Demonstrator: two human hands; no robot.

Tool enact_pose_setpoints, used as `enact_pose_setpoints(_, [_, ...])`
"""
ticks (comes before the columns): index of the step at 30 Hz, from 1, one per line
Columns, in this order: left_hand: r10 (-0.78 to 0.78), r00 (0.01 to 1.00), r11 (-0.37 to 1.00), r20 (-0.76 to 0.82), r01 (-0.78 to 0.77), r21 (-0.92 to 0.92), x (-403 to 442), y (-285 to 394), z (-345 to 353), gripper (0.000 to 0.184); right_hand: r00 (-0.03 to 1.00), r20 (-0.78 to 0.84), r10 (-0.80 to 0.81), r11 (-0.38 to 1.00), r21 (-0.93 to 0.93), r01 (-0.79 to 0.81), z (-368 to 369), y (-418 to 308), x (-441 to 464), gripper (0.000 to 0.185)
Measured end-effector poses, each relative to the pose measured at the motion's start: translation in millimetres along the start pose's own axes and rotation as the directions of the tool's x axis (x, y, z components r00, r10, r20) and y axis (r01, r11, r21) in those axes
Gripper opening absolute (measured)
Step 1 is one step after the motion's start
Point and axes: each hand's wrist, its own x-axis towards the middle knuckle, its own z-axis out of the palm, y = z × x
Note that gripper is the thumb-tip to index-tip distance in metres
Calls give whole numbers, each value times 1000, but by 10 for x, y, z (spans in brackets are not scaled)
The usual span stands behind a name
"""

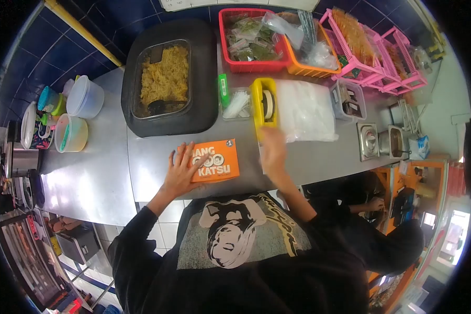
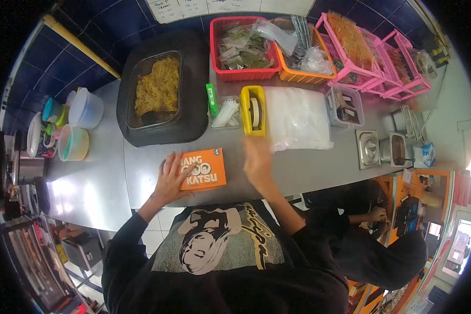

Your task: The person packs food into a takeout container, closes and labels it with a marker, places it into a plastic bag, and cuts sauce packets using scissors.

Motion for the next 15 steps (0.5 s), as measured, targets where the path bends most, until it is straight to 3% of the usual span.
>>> enact_pose_setpoints(1, [-65,995,998,-78,63,-23,-18,28,132,97,964,-184,194,978,-43,-205,-77,79,20,22])
enact_pose_setpoints(2, [-61,995,998,-75,60,-20,-19,118,177,97,892,-183,414,908,12,-419,-109,150,52,21])
enact_pose_setpoints(3, [-185,977,983,-106,182,-34,-8,272,234,95,770,-171,614,787,67,-613,-133,220,81,23])
enact_pose_setpoints(4, [-304,943,953,-137,300,-52,43,409,251,93,765,-178,619,783,68,-618,-130,347,99,23])
enact_pose_setpoints(5, [-296,946,955,-136,291,-51,118,534,212,93,676,67,734,649,226,-726,-108,485,112,24])
enact_pose_setpoints(6, [-388,912,922,-130,384,-60,180,669,160,90,560,324,762,463,331,-822,-91,598,100,24])
enact_pose_setpoints(7, [-479,869,878,-125,473,-71,215,752,130,87,558,317,767,462,329,-823,-118,560,185,24])
enact_pose_setpoints(8, [-471,851,879,-231,476,-34,257,769,235,80,460,405,790,344,328,-880,-155,442,324,28])
enact_pose_setpoints(9, [-467,853,881,-232,472,-35,284,784,327,80,358,491,794,221,317,-923,-178,372,390,32])
enact_pose_setpoints(10, [-491,829,867,-269,494,-59,324,812,348,80,358,489,795,220,317,-922,-190,384,371,32])
enact_pose_setpoints(12, [-517,800,851,-304,519,-83,354,831,382,80,343,510,789,23,533,-846,-186,427,314,27])
enact_pose_setpoints(13, [-519,792,848,-321,523,-81,365,838,384,80,343,512,787,23,531,-847,-186,410,249,27])
enact_pose_setpoints(15, [-524,783,843,-335,532,-78,378,847,388,80,488,407,772,-9,775,-632,-196,317,28,22])
